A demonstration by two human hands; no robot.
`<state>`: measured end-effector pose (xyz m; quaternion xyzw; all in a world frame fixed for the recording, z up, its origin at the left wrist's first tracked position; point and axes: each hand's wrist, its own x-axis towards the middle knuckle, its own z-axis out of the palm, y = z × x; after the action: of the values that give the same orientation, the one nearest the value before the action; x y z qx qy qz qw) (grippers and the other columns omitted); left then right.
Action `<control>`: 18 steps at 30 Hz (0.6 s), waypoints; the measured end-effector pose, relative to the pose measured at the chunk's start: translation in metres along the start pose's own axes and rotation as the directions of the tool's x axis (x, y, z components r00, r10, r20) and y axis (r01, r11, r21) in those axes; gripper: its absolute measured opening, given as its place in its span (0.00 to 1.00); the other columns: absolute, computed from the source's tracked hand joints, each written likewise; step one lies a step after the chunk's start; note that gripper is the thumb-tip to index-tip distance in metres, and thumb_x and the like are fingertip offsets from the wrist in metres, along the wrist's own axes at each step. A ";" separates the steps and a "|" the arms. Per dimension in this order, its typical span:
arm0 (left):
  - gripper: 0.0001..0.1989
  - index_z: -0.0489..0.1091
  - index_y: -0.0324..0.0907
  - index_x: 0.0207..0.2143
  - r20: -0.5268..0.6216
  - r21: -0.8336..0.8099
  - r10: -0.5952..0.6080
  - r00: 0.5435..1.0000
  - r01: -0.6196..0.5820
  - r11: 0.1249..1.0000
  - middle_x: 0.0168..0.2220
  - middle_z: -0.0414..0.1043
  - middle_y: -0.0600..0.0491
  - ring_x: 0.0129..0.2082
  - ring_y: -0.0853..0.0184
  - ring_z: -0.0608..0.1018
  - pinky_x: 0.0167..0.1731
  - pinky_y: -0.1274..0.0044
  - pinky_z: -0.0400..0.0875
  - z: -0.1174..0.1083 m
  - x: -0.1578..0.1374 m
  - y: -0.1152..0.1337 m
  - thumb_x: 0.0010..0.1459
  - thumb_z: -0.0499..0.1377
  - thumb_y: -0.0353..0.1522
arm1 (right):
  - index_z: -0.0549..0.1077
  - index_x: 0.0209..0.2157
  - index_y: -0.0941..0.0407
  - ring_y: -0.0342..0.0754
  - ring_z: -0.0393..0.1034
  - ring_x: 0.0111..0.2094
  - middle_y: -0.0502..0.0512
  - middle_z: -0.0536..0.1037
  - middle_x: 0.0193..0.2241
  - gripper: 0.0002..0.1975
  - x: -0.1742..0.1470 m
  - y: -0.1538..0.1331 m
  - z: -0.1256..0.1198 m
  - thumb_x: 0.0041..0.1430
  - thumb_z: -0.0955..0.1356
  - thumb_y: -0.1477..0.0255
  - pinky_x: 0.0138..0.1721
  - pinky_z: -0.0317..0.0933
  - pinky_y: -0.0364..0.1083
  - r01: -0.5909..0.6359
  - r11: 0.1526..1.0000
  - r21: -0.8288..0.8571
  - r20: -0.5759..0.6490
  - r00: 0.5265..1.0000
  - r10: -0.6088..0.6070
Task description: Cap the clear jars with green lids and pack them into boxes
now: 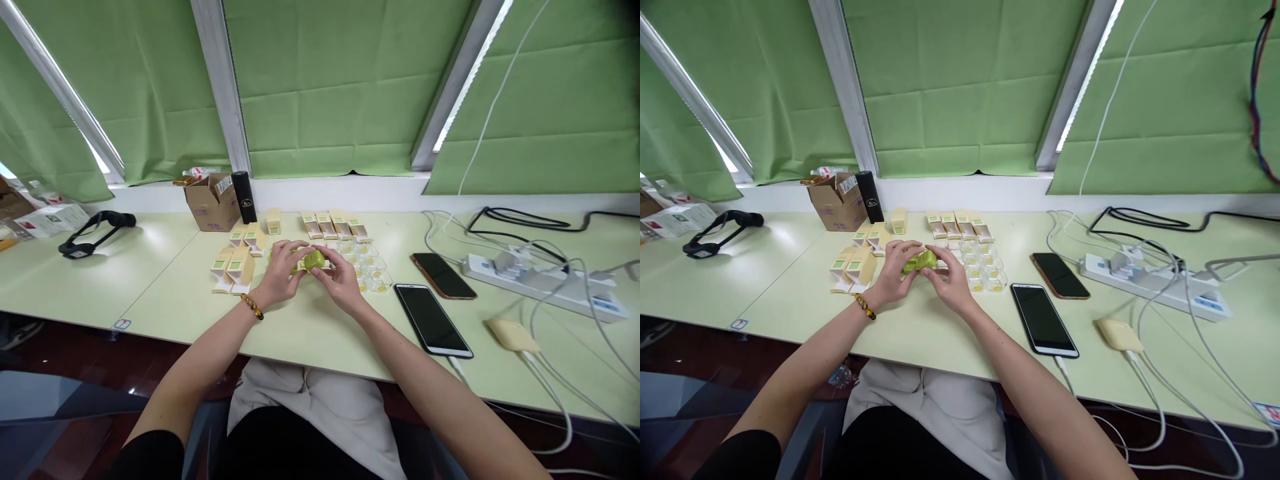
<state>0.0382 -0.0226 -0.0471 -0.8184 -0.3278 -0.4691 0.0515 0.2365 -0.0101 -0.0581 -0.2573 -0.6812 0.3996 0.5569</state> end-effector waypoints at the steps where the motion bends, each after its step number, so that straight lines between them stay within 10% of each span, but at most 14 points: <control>1: 0.24 0.69 0.49 0.64 0.026 0.017 0.044 0.999 -0.044 0.999 0.62 0.70 0.42 0.60 0.52 0.68 0.62 0.55 0.66 -0.001 0.001 0.000 0.67 0.59 0.28 | 0.74 0.59 0.47 0.55 0.73 0.53 0.59 0.76 0.57 0.26 0.000 0.001 0.001 0.62 0.75 0.58 0.45 0.78 0.52 -0.011 1.000 -0.022 0.005 1.000 0.011; 5: 0.22 0.72 0.50 0.62 0.061 -0.110 0.037 0.997 -0.030 0.993 0.60 0.72 0.43 0.62 0.54 0.71 0.62 0.57 0.69 0.002 0.002 0.001 0.68 0.58 0.27 | 0.72 0.60 0.48 0.53 0.74 0.48 0.57 0.80 0.47 0.28 0.001 0.002 0.001 0.60 0.76 0.58 0.40 0.76 0.50 -0.023 0.995 -0.096 -0.034 0.999 0.020; 10: 0.22 0.74 0.44 0.57 0.017 -0.532 -0.368 0.929 0.320 0.784 0.58 0.77 0.43 0.57 0.57 0.78 0.59 0.64 0.74 0.008 0.004 -0.006 0.60 0.70 0.31 | 0.74 0.52 0.51 0.53 0.76 0.44 0.56 0.82 0.41 0.14 0.002 0.004 -0.006 0.67 0.70 0.63 0.37 0.72 0.49 0.025 0.958 -0.286 -0.128 0.990 -0.064; 14: 0.29 0.73 0.41 0.53 0.058 -0.749 -0.535 0.843 0.391 0.535 0.58 0.78 0.41 0.58 0.57 0.79 0.60 0.66 0.74 0.012 0.006 -0.017 0.51 0.76 0.33 | 0.79 0.37 0.53 0.57 0.71 0.47 0.59 0.83 0.38 0.08 0.003 0.009 -0.010 0.67 0.67 0.74 0.40 0.66 0.52 0.118 0.656 -0.746 0.031 0.989 -0.143; 18: 0.32 0.71 0.40 0.53 0.054 -0.792 -0.624 0.779 0.414 0.449 0.58 0.77 0.39 0.58 0.57 0.80 0.60 0.65 0.74 0.015 0.004 -0.026 0.46 0.78 0.32 | 0.83 0.40 0.55 0.60 0.66 0.57 0.59 0.84 0.49 0.12 0.000 0.014 -0.007 0.64 0.67 0.79 0.54 0.59 0.56 0.320 0.381 -0.868 0.336 0.941 -0.025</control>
<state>0.0355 0.0050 -0.0580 -0.5520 -0.3227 -0.6512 -0.4087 0.2420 -0.0005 -0.0692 -0.3898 -0.8790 -0.0683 0.2660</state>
